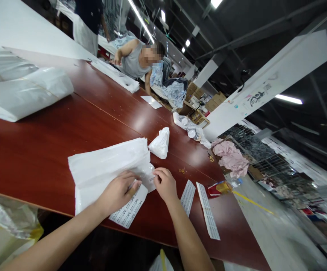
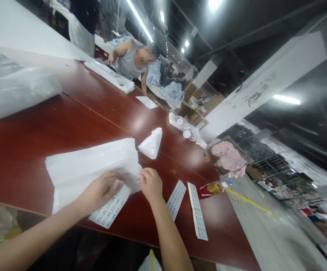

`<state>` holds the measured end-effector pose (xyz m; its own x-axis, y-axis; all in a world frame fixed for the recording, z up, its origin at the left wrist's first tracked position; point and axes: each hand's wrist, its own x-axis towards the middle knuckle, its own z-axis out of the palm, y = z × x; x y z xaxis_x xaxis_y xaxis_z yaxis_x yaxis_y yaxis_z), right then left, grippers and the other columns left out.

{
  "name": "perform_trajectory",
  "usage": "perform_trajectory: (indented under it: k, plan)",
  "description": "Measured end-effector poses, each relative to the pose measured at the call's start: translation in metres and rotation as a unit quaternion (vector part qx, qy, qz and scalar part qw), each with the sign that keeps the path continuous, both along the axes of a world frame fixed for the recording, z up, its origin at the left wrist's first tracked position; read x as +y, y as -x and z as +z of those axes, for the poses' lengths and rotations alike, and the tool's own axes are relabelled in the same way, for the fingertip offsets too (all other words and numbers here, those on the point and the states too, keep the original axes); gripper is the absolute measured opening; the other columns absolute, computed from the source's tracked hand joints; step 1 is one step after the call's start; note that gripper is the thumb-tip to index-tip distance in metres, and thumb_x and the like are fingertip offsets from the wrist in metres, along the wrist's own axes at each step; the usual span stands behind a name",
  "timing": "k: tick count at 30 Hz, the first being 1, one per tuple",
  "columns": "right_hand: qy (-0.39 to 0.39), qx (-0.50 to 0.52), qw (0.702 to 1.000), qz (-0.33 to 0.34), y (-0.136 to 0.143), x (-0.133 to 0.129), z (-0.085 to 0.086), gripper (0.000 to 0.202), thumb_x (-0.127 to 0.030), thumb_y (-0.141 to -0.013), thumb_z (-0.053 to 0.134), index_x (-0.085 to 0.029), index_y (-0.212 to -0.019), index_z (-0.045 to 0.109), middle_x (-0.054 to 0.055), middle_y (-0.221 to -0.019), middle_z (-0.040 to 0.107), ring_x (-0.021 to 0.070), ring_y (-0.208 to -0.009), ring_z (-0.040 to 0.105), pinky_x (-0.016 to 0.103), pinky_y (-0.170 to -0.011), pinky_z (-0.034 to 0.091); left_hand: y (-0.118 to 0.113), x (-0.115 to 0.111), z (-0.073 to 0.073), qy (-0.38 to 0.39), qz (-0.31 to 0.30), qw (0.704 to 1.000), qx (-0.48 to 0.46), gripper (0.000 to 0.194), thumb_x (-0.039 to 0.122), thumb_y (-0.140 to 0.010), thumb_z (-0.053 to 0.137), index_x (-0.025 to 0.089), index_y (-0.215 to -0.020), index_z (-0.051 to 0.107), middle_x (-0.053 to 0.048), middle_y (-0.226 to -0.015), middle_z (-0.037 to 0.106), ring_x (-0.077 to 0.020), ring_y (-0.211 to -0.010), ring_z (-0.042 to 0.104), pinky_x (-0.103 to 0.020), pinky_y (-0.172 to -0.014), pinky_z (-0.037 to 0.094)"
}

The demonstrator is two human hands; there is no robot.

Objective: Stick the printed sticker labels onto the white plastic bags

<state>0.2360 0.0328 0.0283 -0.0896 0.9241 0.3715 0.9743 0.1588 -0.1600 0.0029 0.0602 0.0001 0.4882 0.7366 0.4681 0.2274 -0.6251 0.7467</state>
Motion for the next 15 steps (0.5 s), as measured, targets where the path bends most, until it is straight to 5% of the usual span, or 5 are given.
perform_trajectory:
  k: [3,8,12,15]
  plan:
    - [0.032,-0.102,0.987,0.118,-0.006,0.004,0.015,0.030,-0.012,-0.087,0.060,-0.024,-0.112,0.072,0.005,-0.124,0.069,0.0232,-0.117,0.060,0.037,-0.098,0.048,-0.003,-0.009,0.001,-0.051,-0.101,0.992,0.053,0.038,0.035,-0.106,0.040,0.018,-0.084,0.066,-0.006,-0.086,0.071,-0.0233,-0.086,0.068,-0.039,-0.082,0.055]
    - [0.059,-0.227,0.950,0.208,0.012,0.028,0.032,0.016,-0.021,-0.097,0.058,-0.022,-0.104,0.072,0.006,-0.101,0.074,0.0218,-0.096,0.063,0.037,-0.089,0.044,-0.014,-0.032,-0.008,-0.068,-0.138,0.985,0.082,0.023,0.027,-0.098,0.055,0.017,-0.089,0.074,-0.009,-0.122,0.073,-0.0299,-0.129,0.059,-0.046,-0.119,0.037]
    - [0.041,-0.231,0.924,0.302,0.072,0.041,0.030,0.031,-0.036,-0.096,0.064,-0.022,-0.123,0.067,0.006,-0.117,0.071,0.0234,-0.104,0.060,0.037,-0.089,0.043,-0.016,-0.041,-0.011,-0.016,-0.138,0.984,0.114,0.022,0.027,-0.094,0.060,0.018,-0.082,0.075,-0.010,-0.126,0.073,-0.0329,-0.125,0.062,-0.048,-0.113,0.043]
    - [0.068,-0.198,0.895,0.395,0.129,0.047,0.025,0.028,-0.041,-0.096,0.064,-0.025,-0.117,0.070,0.004,-0.119,0.070,0.0226,-0.107,0.060,0.036,-0.091,0.043,-0.013,-0.043,-0.005,0.025,-0.140,0.981,0.134,0.024,0.026,-0.096,0.054,0.018,-0.105,0.074,-0.010,-0.111,0.077,-0.0305,-0.099,0.073,-0.043,-0.091,0.056]
